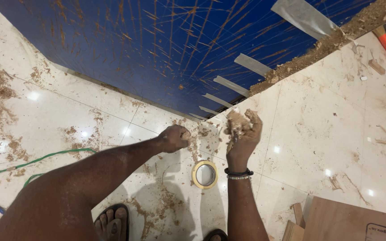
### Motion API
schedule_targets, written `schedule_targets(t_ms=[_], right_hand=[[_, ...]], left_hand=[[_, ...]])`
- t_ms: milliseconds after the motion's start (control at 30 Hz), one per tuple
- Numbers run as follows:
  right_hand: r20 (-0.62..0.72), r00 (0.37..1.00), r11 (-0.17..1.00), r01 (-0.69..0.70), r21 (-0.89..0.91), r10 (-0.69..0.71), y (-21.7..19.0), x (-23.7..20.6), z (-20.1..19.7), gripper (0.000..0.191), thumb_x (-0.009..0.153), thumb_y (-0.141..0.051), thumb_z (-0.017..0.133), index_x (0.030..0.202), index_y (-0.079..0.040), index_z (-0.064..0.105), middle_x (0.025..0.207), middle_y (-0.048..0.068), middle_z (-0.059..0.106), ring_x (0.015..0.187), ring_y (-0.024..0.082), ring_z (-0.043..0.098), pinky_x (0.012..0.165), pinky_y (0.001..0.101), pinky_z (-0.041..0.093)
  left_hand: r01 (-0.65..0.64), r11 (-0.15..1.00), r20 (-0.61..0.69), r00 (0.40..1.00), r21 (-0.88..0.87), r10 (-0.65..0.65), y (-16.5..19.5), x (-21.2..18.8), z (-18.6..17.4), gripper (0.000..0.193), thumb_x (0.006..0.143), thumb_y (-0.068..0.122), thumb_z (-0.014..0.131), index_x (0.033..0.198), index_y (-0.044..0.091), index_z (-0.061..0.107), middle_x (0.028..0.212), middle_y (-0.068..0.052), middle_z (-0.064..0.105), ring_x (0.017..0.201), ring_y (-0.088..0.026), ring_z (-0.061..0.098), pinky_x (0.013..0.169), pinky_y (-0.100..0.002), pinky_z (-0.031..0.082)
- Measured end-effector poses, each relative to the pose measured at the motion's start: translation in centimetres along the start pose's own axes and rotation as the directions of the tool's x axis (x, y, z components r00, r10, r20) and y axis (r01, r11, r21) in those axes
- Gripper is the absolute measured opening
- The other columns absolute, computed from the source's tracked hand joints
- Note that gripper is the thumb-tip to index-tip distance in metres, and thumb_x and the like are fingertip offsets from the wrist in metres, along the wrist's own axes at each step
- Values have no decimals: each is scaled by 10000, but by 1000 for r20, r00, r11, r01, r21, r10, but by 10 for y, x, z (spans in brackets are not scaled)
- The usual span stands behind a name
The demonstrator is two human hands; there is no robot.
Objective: The person applies a brown fibrous material, likely wood dust or sawdust, to the edge of a blue board using both hands. The person repeatedly picks up the material and presses it into the seam between the board and the floor.
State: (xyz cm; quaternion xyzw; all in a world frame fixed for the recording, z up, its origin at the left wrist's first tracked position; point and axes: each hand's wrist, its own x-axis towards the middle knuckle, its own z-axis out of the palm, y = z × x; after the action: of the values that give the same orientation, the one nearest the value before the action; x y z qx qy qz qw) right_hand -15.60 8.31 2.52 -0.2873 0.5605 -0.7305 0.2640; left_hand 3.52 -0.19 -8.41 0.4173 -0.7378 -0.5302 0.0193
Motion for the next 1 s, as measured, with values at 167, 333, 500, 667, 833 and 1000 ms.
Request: schedule_targets(t_ms=[167,333,500,667,833,1000], right_hand=[[-12,946,932,316,-176,-323,-16,1,22,205,1008,14,692,1205,19,637,1080,105,716,936,140,702,780,280,609],[14,895,889,444,-111,-445,-12,5,29,278,956,37,748,1203,21,621,1137,100,708,1017,150,707,900,296,618],[-10,903,891,422,-170,-430,-8,13,30,264,952,20,749,1184,5,623,1095,88,716,961,138,712,849,285,625],[24,826,740,517,-429,-563,-4,25,27,274,959,-11,775,1180,-1,614,1042,66,679,910,118,679,774,259,597],[46,821,683,502,-531,-569,0,40,18,205,944,-26,809,1039,-35,627,934,22,671,780,86,649,646,227,559],[120,780,609,565,-557,-614,-12,54,16,222,952,-38,832,943,-59,611,886,-16,641,732,71,621,610,233,536]], left_hand=[[11,998,43,999,58,-13,-9,-10,1,565,847,307,746,1282,-38,644,1240,-237,672,1156,-331,674,1044,-409,539],[64,998,67,996,-15,-63,1,-31,-11,614,874,285,752,1349,-66,581,1161,-282,715,840,-280,698,785,-392,611],[160,987,111,981,1,-159,19,-42,-16,752,909,291,724,1505,-15,382,1259,-248,615,583,-241,655,604,-362,638],[205,977,111,971,50,-210,11,-36,-12,729,911,321,713,1488,-22,431,1296,-261,655,815,-290,738,814,-381,636],[3,994,64,998,110,-10,-12,-24,0,689,891,337,755,1427,-20,511,1432,-248,544,1323,-337,543,1138,-401,437],[89,996,62,994,14,-90,-17,-21,5,685,837,320,764,1404,6,541,1414,-218,579,1319,-319,561,1127,-394,453]])
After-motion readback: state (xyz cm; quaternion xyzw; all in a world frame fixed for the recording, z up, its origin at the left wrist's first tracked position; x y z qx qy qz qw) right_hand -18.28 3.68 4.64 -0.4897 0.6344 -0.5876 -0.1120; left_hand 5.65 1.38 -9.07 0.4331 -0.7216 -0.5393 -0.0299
